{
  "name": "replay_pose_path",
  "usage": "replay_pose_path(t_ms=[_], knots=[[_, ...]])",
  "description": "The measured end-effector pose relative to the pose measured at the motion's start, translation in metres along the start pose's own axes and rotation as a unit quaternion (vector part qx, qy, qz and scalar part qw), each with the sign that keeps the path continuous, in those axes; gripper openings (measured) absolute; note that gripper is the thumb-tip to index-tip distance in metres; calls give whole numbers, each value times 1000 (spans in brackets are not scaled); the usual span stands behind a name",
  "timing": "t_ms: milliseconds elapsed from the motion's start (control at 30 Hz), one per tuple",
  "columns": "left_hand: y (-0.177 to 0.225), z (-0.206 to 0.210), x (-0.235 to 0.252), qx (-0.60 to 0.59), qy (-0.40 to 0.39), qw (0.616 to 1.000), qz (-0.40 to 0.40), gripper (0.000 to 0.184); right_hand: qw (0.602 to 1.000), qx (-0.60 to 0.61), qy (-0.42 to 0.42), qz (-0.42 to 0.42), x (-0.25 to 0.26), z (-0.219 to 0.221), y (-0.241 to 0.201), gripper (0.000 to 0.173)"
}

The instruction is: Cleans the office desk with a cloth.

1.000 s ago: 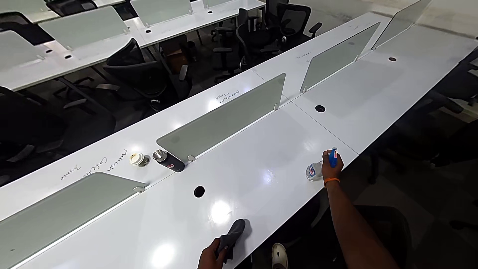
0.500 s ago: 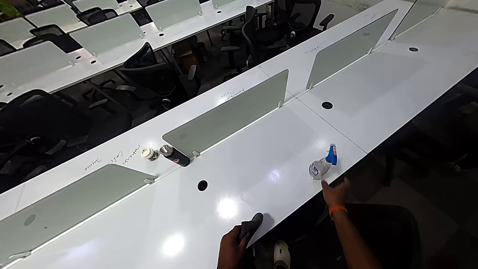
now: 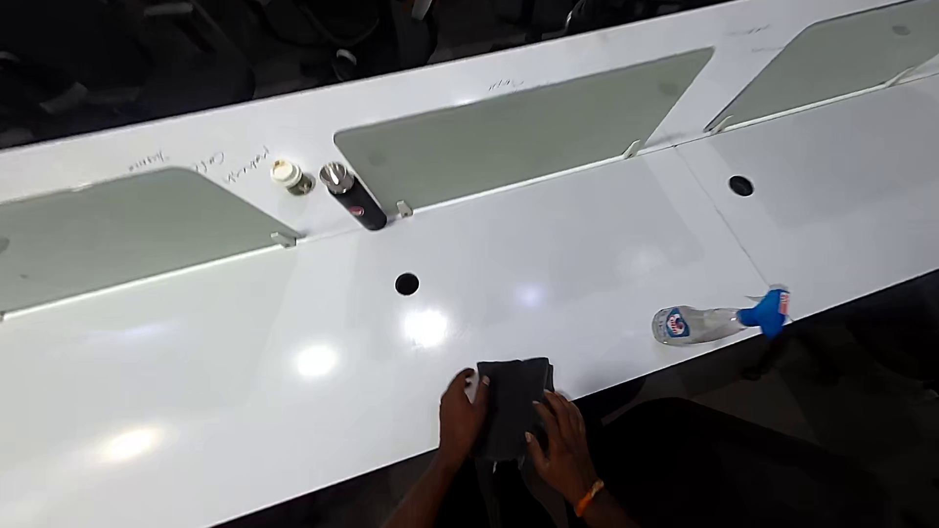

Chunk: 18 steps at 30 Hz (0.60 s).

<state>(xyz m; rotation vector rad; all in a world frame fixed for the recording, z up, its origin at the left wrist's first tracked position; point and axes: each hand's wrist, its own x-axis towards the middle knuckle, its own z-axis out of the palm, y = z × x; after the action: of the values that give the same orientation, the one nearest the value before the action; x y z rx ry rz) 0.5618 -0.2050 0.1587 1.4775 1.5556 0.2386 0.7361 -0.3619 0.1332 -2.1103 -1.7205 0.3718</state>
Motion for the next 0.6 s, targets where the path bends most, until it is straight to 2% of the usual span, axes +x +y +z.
replay_pose_path(t_ms=[100, 233, 333, 400, 600], knots=[[-51, -18, 42, 54, 115, 992, 17, 43, 997, -38, -65, -32, 20, 47, -1, 70], [-96, -48, 101, 128, 229, 959, 108, 38, 985, -110, -133, -16, 31, 97, -17, 94], [-123, -64, 147, 191, 253, 937, 146, 45, 980, -149, -129, 11, 43, 120, -30, 94], [-137, -71, 169, 228, 256, 928, 144, 49, 980, -164, -110, 25, 54, 128, -39, 91], [-146, -67, 182, 267, 251, 922, 122, 56, 978, -186, -96, 13, 88, 143, -53, 80]])
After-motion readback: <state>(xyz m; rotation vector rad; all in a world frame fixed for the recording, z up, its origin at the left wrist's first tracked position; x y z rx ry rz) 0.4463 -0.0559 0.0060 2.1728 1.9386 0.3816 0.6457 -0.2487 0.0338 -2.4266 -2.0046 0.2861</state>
